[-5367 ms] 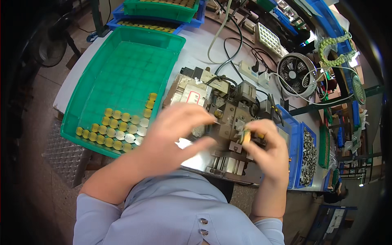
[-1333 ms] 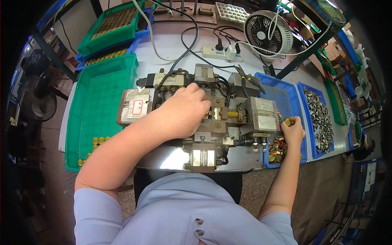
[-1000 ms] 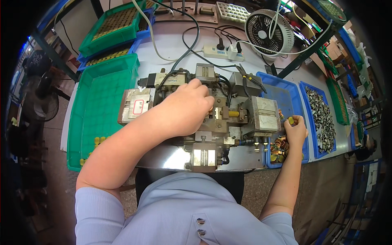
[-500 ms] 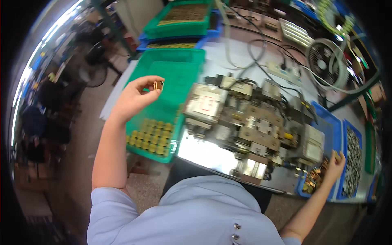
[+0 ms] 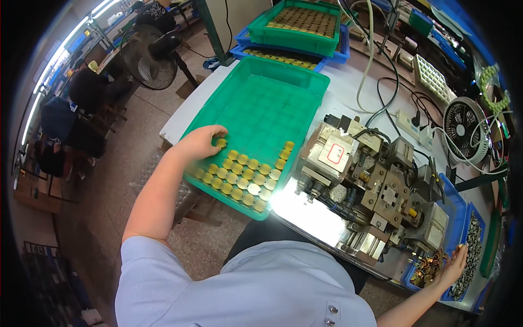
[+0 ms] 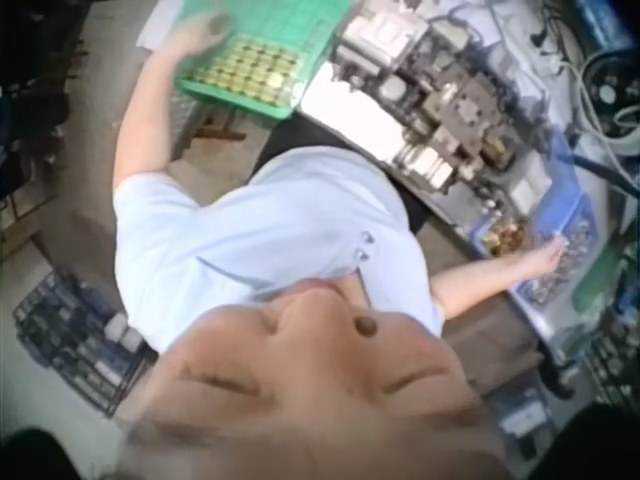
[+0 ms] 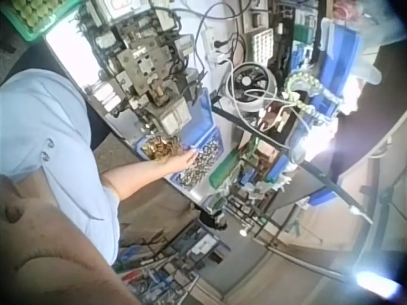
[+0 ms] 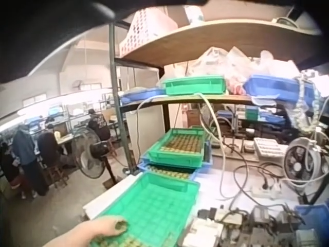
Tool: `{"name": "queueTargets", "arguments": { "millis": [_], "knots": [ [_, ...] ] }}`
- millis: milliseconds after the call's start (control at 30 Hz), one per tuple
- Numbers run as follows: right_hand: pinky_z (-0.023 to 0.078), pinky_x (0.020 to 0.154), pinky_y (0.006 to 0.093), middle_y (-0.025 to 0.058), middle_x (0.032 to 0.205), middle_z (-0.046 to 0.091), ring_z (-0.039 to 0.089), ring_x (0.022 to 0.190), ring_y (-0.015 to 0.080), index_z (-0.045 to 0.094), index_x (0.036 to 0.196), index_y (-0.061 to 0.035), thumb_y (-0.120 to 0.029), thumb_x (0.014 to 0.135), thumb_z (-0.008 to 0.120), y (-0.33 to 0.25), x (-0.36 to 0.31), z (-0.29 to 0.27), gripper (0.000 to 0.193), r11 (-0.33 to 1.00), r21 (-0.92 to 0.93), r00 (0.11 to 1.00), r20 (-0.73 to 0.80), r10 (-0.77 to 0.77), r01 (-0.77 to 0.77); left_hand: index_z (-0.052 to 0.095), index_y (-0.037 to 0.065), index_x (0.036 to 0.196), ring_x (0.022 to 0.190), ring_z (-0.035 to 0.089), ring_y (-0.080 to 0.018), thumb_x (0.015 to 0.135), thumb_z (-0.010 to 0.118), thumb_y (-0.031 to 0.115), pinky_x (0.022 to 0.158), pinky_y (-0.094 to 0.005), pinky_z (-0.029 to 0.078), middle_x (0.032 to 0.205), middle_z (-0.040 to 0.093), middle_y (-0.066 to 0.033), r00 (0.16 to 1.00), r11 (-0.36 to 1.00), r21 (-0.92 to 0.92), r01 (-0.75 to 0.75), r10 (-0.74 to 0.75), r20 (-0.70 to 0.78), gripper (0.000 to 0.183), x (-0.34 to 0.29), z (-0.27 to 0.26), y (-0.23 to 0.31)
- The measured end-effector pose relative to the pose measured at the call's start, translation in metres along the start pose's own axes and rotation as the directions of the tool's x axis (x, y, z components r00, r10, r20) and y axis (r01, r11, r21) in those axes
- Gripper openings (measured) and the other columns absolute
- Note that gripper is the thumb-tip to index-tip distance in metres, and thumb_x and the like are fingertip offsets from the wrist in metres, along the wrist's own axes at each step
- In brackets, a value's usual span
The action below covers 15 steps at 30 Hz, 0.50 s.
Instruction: Assembling small metal components by placing them into a mechanical fixture on a workbench.
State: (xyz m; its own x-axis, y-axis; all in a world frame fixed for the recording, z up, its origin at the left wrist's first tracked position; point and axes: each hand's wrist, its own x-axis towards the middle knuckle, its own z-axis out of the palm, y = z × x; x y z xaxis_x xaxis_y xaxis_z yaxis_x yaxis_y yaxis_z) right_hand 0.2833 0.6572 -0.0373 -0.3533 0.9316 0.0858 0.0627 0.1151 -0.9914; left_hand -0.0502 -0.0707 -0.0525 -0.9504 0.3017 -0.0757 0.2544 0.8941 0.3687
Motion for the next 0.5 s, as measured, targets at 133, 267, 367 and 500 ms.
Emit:
{"name": "queueTargets", "arguments": {
  "millis": [133, 267, 367, 500],
  "knots": [
    [0.043, 0.076, 0.0213, 0.0025, 0.106, 0.063, 0.055, 0.087, 0.0088, 0.06, 0.136, -0.0057, -0.039, 0.101, 0.065, -0.016, -0.006, -0.004, 0.049, 0.993, 0.115, 1.0, 0.019, -0.004, 0.002, 0.071, 0.008, 0.12, 0.093, 0.07, -0.0266, 0.086, 0.07, 0.012, 0.088, -0.0368, 0.057, 0.106, 0.074, -0.0082, 0.995, 0.999, 0.023, 0.043, -0.045, 0.094, 0.034, 0.007, -0.006, 0.008],
    [0.04, 0.071, 0.0199, 0.0015, 0.1, 0.061, 0.052, 0.083, 0.0068, 0.06, 0.133, -0.0047, -0.039, 0.102, 0.064, -0.03, -0.016, 0.005, 0.046, 0.985, 0.172, 0.999, 0.018, -0.026, 0.023, 0.074, 0.008, 0.116, 0.092, 0.07, -0.0256, 0.087, 0.071, 0.016, 0.088, -0.0368, 0.057, 0.107, 0.074, -0.0069, 0.965, 0.992, 0.047, 0.116, -0.124, 0.23, 0.03, 0.013, -0.019, 0.018],
    [0.038, 0.067, 0.0198, 0.0019, 0.095, 0.058, 0.051, 0.081, 0.0073, 0.061, 0.125, -0.0056, -0.036, 0.104, 0.062, -0.039, -0.029, 0.018, 0.037, 0.983, 0.17, 0.997, 0.031, -0.067, 0.061, 0.076, 0.008, 0.113, 0.092, 0.07, -0.0244, 0.088, 0.072, 0.02, 0.089, -0.0365, 0.056, 0.106, 0.075, -0.0054, 0.928, 0.987, 0.087, 0.136, -0.158, 0.337, 0.027, 0.012, -0.025, 0.021],
    [0.038, 0.069, 0.0188, 0.0007, 0.096, 0.058, 0.049, 0.08, 0.0055, 0.058, 0.131, -0.004, -0.035, 0.104, 0.061, -0.05, -0.043, 0.026, 0.041, 0.977, 0.211, 0.991, 0.124, -0.045, 0.018, 0.076, 0.009, 0.113, 0.091, 0.07, -0.0236, 0.088, 0.073, 0.02, 0.089, -0.0358, 0.056, 0.106, 0.075, -0.0048, 0.907, 0.988, 0.072, 0.138, -0.155, 0.392, 0.027, 0.003, -0.03, 0.024]
  ]
}}
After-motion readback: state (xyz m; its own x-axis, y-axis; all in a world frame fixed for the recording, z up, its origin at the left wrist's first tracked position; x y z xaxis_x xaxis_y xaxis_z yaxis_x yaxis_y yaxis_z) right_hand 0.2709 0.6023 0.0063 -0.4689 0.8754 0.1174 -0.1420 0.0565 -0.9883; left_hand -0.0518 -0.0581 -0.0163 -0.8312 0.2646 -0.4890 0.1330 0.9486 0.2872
